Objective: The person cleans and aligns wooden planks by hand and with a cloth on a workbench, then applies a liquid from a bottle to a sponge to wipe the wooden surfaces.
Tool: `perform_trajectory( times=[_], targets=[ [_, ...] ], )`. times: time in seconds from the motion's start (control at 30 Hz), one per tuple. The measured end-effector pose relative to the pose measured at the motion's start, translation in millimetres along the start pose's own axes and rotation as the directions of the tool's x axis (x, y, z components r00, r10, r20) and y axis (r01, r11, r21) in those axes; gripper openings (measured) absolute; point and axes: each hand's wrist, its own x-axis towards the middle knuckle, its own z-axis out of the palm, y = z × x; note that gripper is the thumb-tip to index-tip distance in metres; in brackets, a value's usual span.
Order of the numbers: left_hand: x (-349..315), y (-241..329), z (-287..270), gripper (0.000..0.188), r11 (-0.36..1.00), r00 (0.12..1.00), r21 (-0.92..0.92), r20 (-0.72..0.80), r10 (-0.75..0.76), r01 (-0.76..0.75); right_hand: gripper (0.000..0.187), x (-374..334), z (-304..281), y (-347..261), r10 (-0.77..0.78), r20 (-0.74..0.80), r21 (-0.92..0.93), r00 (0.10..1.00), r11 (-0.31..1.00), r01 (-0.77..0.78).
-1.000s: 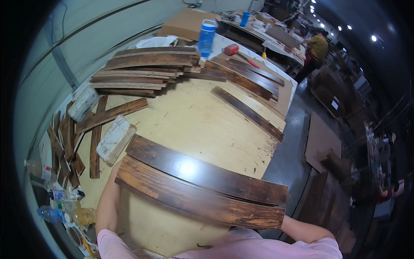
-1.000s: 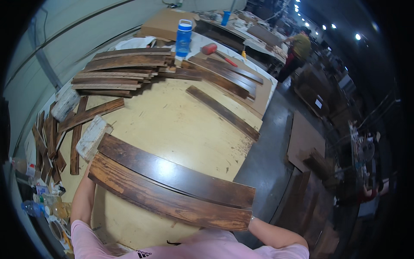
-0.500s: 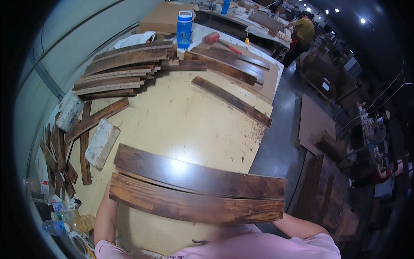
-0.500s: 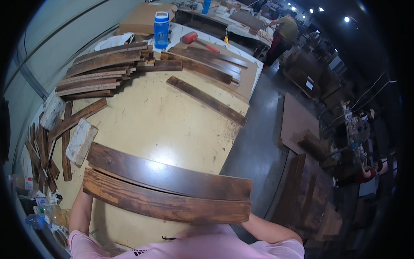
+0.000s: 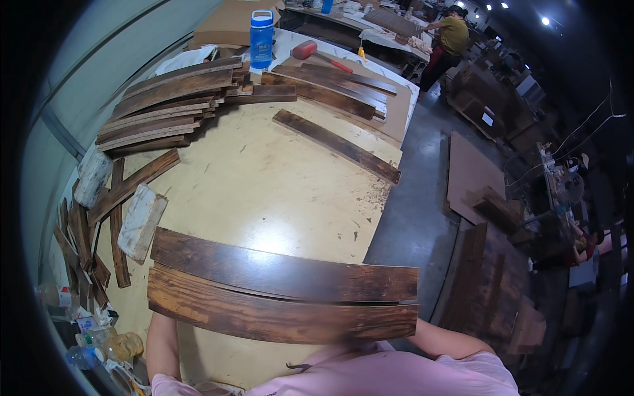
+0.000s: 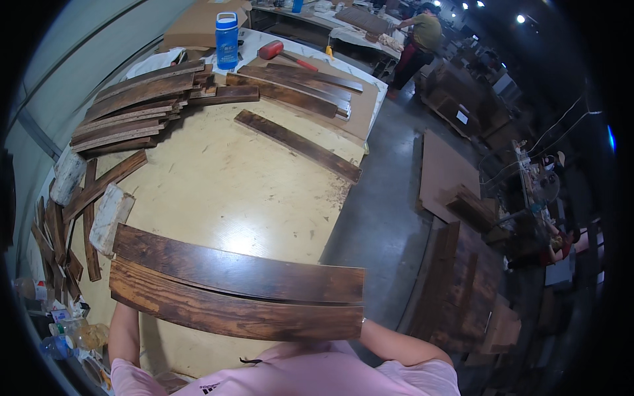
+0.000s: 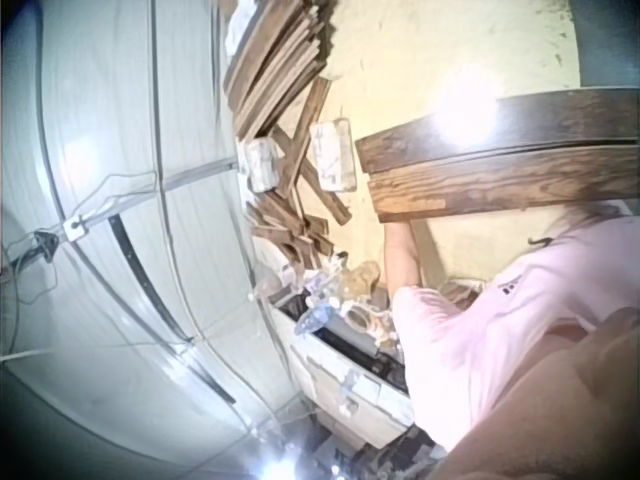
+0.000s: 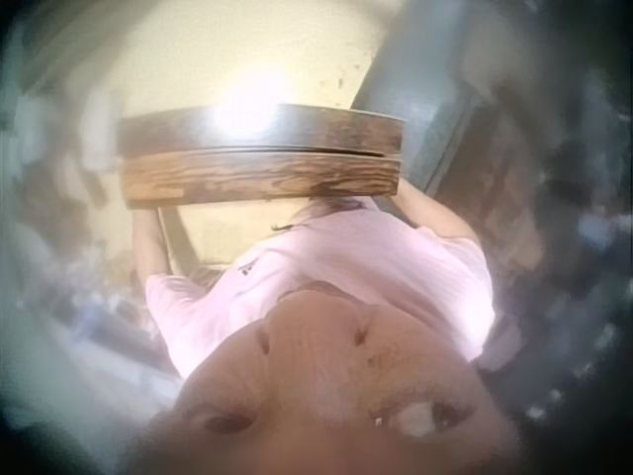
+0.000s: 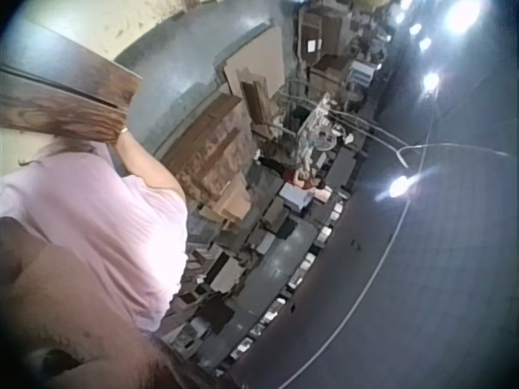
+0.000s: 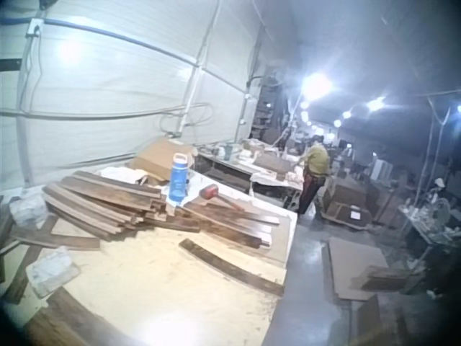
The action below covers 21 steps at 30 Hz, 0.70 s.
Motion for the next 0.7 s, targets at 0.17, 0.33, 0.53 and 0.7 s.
perform_trajectory(
  times=[0.17,0.33,0.53,0.7],
  targets=[
    [-14,-9,0,0.071,0.999,1.0,-0.038,-0.002,-0.005,0.005,0.059,-1,-6,0,-0.004,0.004,-0.012,1.0,1.0,0.004],
    [-25,-21,3,0.07,0.998,1.0,-0.066,-0.008,-0.023,0.023,0.059,7,-9,-6,-0.003,0.0,-0.01,1.0,1.0,0.003],
    [-41,-32,4,0.07,0.994,0.999,-0.104,-0.025,-0.031,0.028,0.058,8,-14,-10,-0.005,0.018,-0.021,1.0,1.0,0.005],
    [-51,-44,5,0.07,0.991,0.999,-0.134,-0.042,-0.034,0.028,0.058,7,-22,-15,0.001,0.016,-0.03,1.0,1.0,0.0]
  ],
)
